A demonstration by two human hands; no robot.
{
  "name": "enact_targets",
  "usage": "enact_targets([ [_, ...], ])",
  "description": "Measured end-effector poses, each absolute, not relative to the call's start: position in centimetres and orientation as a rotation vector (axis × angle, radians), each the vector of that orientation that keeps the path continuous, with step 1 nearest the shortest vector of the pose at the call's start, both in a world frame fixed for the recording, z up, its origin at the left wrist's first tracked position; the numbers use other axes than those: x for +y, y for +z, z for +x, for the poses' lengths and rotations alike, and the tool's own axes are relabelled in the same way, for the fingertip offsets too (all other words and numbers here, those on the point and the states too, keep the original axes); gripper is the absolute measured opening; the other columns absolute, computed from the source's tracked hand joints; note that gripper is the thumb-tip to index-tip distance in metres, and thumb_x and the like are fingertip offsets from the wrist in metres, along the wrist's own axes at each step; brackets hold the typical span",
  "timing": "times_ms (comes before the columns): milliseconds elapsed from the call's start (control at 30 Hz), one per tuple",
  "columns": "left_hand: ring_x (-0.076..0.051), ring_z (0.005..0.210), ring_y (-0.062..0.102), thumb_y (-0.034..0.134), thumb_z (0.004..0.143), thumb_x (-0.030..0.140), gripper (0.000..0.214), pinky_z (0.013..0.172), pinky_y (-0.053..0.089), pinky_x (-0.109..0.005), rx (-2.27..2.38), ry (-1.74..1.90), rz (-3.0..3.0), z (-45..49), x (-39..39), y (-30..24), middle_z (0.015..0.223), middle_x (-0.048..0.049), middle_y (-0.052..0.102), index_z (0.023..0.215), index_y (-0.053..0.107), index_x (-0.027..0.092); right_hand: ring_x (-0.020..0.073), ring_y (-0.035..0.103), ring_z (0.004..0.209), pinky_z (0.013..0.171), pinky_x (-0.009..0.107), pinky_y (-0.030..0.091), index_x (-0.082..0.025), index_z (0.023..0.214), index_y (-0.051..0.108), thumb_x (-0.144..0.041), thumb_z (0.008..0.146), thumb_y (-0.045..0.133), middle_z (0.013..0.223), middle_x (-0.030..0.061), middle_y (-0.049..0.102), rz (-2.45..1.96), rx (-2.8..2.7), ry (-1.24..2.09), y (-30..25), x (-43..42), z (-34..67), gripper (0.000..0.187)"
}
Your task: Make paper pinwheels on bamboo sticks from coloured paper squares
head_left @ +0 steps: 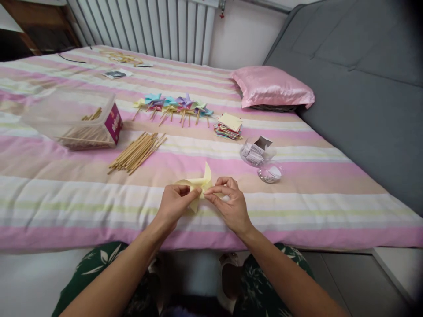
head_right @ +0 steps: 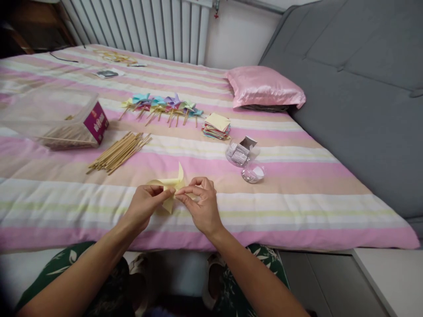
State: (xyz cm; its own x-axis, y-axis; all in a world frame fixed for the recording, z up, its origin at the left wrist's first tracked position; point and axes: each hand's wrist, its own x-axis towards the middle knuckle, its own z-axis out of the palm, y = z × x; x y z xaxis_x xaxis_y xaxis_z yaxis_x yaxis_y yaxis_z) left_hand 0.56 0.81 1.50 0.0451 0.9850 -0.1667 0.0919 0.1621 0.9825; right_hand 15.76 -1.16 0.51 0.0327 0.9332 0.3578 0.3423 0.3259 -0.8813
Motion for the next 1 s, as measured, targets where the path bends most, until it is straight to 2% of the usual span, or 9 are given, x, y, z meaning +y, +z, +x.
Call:
enact_targets([
  [200,-0.007,0.047,0.035,0.069,0.064,0.036,0.032,0.046,0.024,-0.021,1.179,0.985,1.204,0.16,0.76,1.49,0.048,0.0045,0.041,0.049,0.050,0.014,0.0170,0.052,0.090,0.086,0.034,0.043,-0.030,0.077,0.073,-0.027,0.073,0.071,0.088,0.0016,0.051,-1.206,-1.509,0.758,0.74,-1.18,15.87,0.006],
  [433,-0.007,0.047,0.037,0.064,0.069,0.032,0.031,0.045,0.027,-0.020,1.210,1.039,1.428,0.27,0.55,1.70,0.048,0.0036,0.043,0.047,0.051,0.015,0.0175,0.053,0.092,0.086,0.034,0.045,-0.028,0.077,0.073,-0.026,0.073,0.070,0.091,0.0027,0.053,-1.205,-1.506,0.825,0.79,-1.38,15.82,0.006],
  [667,-0.006,0.045,0.035,0.070,0.065,0.035,0.031,0.043,0.025,-0.019,1.117,1.016,1.279,-0.01,0.72,0.96,0.049,0.0039,0.045,0.050,0.052,0.014,0.0173,0.054,0.095,0.087,0.032,0.045,-0.027,0.078,0.074,-0.027,0.073,0.070,0.092,0.0026,0.055,-1.207,-1.452,0.863,0.42,-1.33,15.76,0.006],
  [1000,-0.007,0.045,0.038,0.071,0.063,0.041,0.031,0.042,0.027,-0.020,1.115,0.985,1.230,0.18,0.50,1.78,0.050,0.0026,0.050,0.054,0.058,0.014,0.0181,0.057,0.096,0.089,0.032,0.046,-0.025,0.076,0.073,-0.028,0.073,0.070,0.091,0.0036,0.061,-1.258,-1.427,0.810,0.59,-1.53,15.75,0.006],
])
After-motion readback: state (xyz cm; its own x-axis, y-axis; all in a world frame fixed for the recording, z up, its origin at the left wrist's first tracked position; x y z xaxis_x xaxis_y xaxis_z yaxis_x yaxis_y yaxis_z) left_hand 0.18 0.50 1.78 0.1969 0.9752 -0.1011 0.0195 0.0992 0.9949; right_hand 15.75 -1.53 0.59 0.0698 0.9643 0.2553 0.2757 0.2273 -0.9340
